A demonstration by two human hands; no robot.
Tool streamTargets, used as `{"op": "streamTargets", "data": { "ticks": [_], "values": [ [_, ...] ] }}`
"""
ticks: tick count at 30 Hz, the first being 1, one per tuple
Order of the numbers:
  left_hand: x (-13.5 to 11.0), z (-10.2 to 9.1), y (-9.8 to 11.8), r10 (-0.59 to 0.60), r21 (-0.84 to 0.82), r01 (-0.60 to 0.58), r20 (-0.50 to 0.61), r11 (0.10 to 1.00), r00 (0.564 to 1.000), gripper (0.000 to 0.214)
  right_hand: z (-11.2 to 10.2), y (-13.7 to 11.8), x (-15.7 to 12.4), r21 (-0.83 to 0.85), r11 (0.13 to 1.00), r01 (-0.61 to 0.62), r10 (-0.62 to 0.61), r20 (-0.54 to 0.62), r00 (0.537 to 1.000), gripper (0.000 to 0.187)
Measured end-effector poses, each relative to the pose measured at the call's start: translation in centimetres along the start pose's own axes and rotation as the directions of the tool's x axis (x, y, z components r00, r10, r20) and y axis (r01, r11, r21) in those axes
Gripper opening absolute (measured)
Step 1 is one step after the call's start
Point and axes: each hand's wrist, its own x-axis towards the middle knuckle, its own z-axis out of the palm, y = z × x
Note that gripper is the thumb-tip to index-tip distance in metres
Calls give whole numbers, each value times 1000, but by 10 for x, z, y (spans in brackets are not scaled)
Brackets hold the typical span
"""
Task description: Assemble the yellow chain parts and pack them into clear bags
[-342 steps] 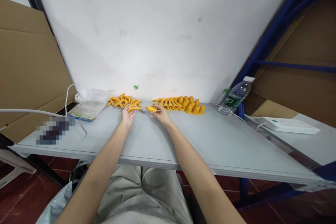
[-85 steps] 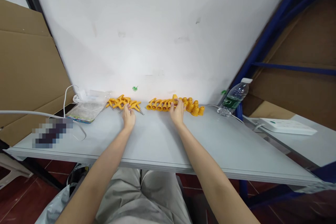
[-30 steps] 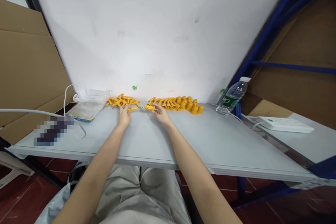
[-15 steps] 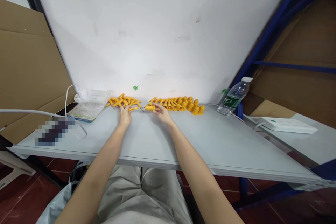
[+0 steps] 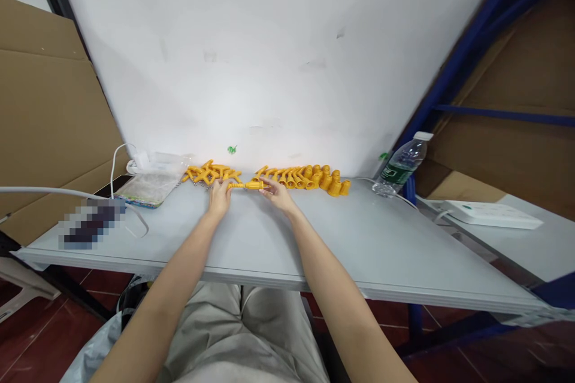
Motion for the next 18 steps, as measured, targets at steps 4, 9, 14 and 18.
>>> {"op": "streamTargets", "data": {
  "ticks": [4, 9, 14, 18],
  "values": [
    [-1, 0, 2, 120, -13, -120, -2, 993, 993, 22, -1, -11, -4, 11, 1000, -29, 29, 4, 1000, 55],
    [-1, -6, 5, 177, -4, -177, 36, 984, 984, 21, -2, -24, -8, -38, 991, -127, 126, -22, 992, 49],
    [-2, -10, 12, 189, -10, -188, 53, 982, 981, 22, 1, -32, -9, 8, 978, -211, 211, -50, 976, 59],
    [-3, -11, 12, 181, -4, -181, 59, 983, 982, 23, 5, -34, -9, 32, 963, -267, 269, -80, 960, 63]
  ]
}}
